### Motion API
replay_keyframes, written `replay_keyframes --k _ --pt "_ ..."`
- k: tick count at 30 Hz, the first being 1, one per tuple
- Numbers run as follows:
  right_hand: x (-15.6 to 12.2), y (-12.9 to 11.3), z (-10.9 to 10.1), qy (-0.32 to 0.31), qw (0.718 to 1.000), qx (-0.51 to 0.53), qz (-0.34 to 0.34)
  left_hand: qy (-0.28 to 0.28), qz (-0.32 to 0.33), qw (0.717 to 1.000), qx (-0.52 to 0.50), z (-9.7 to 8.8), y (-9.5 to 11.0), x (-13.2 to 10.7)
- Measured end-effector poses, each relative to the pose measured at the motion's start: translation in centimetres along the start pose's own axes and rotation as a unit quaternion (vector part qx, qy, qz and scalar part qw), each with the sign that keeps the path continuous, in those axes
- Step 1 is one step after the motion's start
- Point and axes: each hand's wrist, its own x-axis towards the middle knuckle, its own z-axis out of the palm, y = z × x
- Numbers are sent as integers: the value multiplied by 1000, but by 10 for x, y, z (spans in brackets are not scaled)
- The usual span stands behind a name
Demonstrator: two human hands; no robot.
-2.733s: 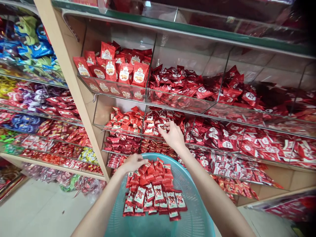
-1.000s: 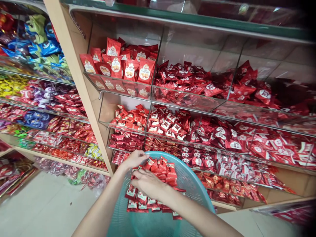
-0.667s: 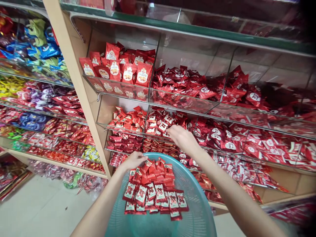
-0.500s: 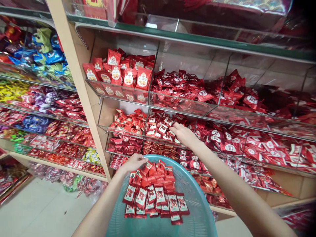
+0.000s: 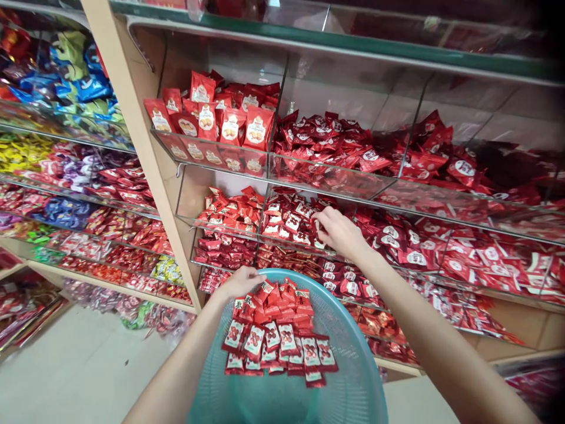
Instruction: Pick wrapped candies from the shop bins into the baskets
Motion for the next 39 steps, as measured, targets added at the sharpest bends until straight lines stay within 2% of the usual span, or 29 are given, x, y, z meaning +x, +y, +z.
replay_keyframes --k 2,4,6,7,8,9,11,12,13,14,15,16,18,19,21,23,24,25,26,28,31,34,36,39 --pt "-10 -6 -9 78 992 97 23 2 4 1000 4 0 1 0" --pt "-22 -21 -19 146 968 198 43 2 8 1000 7 1 1 0" --pt "-36 -45 -24 165 931 321 59 -1 8 1000 14 2 0 1" --pt "-43 -59 -24 151 901 400 69 -2 4 1000 16 2 -1 1" --pt "-50 -74 -21 123 859 489 86 -2 -1 1000 17 2 -1 2" --pt "-56 -89 -15 85 802 581 111 -3 -6 1000 17 3 -2 2" --pt "-68 -117 3 7 661 728 181 -7 -7 1000 17 3 -3 2" --pt "-72 -129 15 -27 592 775 221 -11 -2 1000 17 3 -3 2" --pt "-77 -138 28 -60 535 803 257 -15 5 1000 19 3 -4 2" --pt "-81 -146 40 -95 495 815 285 -16 13 1000 21 3 -4 2" --pt "-86 -152 53 -133 476 816 300 -13 21 999 22 3 -4 2" --pt "-90 -155 64 -172 476 807 304 -7 28 999 24 3 -4 2" --pt "-100 -158 82 -238 515 771 289 6 37 999 30 3 -3 2" --pt "-105 -158 89 -262 548 744 278 11 38 999 36 3 -3 2" --pt "-113 -158 98 -286 630 672 264 19 32 998 51 3 -2 2" --pt "-119 -159 102 -285 718 578 262 28 24 997 68 3 0 1" --pt "-121 -160 104 -280 754 534 261 32 21 996 78 3 1 0" --pt "-122 -162 105 -275 779 498 263 35 17 995 86 3 3 0" --pt "-122 -164 107 -276 793 474 266 37 15 995 95 3 4 -1" --pt "-122 -170 112 -296 788 462 280 38 11 993 108 3 7 -2" --pt "-120 -178 118 -336 735 506 301 39 7 992 118 3 11 -3" --pt "-119 -183 119 -345 687 567 297 35 3 992 121 3 14 -5" --pt "-119 -184 117 -334 680 584 292 32 4 993 116 3 15 -5" --pt "-122 -183 117 -308 701 568 301 32 5 994 106 3 16 -6"
